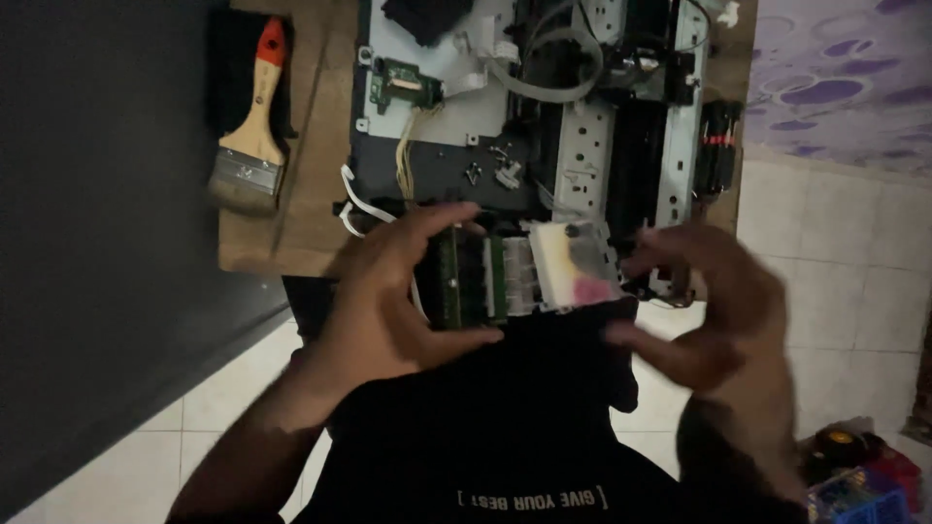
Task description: The person is detaching the ink cartridge unit from a disassembled printer by removing screws with a screwdriver and disconnecting internal components.
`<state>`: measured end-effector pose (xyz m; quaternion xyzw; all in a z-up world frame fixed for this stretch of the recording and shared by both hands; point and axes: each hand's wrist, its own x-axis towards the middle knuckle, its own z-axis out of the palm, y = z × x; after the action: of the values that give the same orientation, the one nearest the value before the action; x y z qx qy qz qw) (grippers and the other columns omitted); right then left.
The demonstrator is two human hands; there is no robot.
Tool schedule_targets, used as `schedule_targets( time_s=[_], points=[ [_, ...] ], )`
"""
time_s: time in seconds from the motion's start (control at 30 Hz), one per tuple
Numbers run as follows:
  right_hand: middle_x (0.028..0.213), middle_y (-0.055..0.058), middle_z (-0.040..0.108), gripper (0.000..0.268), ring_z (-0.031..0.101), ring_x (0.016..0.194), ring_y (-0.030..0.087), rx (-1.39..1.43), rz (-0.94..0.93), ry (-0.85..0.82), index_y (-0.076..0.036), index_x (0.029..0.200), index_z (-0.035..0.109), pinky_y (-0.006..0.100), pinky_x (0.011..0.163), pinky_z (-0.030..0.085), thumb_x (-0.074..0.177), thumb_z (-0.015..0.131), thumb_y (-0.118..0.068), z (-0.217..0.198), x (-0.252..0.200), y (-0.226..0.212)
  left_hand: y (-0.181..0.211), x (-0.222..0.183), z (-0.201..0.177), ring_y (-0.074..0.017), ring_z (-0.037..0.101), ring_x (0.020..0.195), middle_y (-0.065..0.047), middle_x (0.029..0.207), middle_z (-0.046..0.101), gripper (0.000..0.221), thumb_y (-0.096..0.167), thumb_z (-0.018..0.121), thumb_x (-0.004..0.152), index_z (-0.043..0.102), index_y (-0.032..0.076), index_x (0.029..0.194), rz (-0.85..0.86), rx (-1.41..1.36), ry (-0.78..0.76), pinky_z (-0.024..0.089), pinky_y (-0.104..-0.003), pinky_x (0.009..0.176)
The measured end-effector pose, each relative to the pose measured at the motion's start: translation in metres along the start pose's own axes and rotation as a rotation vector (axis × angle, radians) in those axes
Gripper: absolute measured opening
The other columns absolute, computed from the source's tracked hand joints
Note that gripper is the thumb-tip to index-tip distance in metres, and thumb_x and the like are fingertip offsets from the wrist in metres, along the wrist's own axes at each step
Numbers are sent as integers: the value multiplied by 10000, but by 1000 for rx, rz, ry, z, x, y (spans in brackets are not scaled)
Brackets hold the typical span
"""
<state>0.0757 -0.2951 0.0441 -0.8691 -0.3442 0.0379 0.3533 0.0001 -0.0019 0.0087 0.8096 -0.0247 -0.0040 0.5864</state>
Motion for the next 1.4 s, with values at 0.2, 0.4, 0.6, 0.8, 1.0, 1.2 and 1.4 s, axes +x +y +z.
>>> schedule_targets(
  time_s=[0.2,0.4,0.6,0.8,1.0,1.2,1.4],
  points=[
    [1347,204,657,979,625,1276,408,-149,-133,-44,23,1313,603,556,1095,434,652,885,-642,10,19,-46,4,-3,6,-308,575,1394,-134,1459,612,906,355,938,696,511,65,1441,39,25,17,458,-426,1136],
    [1573,118,472,1316,295,1494,378,-287,-103,-511,-78,1588,318,697,1157,91,609,997,-638,16,60,-60,7,-3,8,-309,528,1427,-187,1501,563,951,308,925,690,458,-1,1459,38,-68,13,394,-410,1219],
    [1382,150,639,1092,516,1321,367,-279,-196,-454,-86,1525,438,721,1118,214,673,953,-535,26,77,-62,6,-4,3,-329,477,1495,-203,1572,495,881,377,802,826,400,1,1513,63,-111,-31,413,-429,1226],
    [1234,199,657,1116,535,1279,360,-286,-174,-414,-86,1539,441,704,1179,162,649,965,-509,20,74,-62,15,-2,3,-310,558,1421,-193,1484,578,801,308,829,806,457,3,1446,55,-191,-27,456,-406,1193],
    [1214,148,656,1134,526,1261,367,-324,-254,-353,-31,1502,456,704,1195,152,646,969,-569,14,69,-61,19,-1,6,-291,558,1415,-162,1488,581,822,341,831,802,474,12,1465,48,-105,-24,445,-401,1179],
    [1211,190,653,1049,564,1226,395,-274,-264,-273,-5,1530,450,738,1196,121,770,911,-562,15,63,-52,9,0,10,-316,531,1449,-184,1511,551,843,352,820,837,430,-8,1491,133,-75,-31,431,-440,1224],
    [1200,141,678,941,556,1232,377,-215,-248,-296,-29,1522,468,701,1217,76,809,867,-496,14,67,-50,16,4,3,-350,417,1546,-230,1617,429,933,315,832,823,341,-36,1535,145,-131,-80,323,-464,1325]
  ],
)
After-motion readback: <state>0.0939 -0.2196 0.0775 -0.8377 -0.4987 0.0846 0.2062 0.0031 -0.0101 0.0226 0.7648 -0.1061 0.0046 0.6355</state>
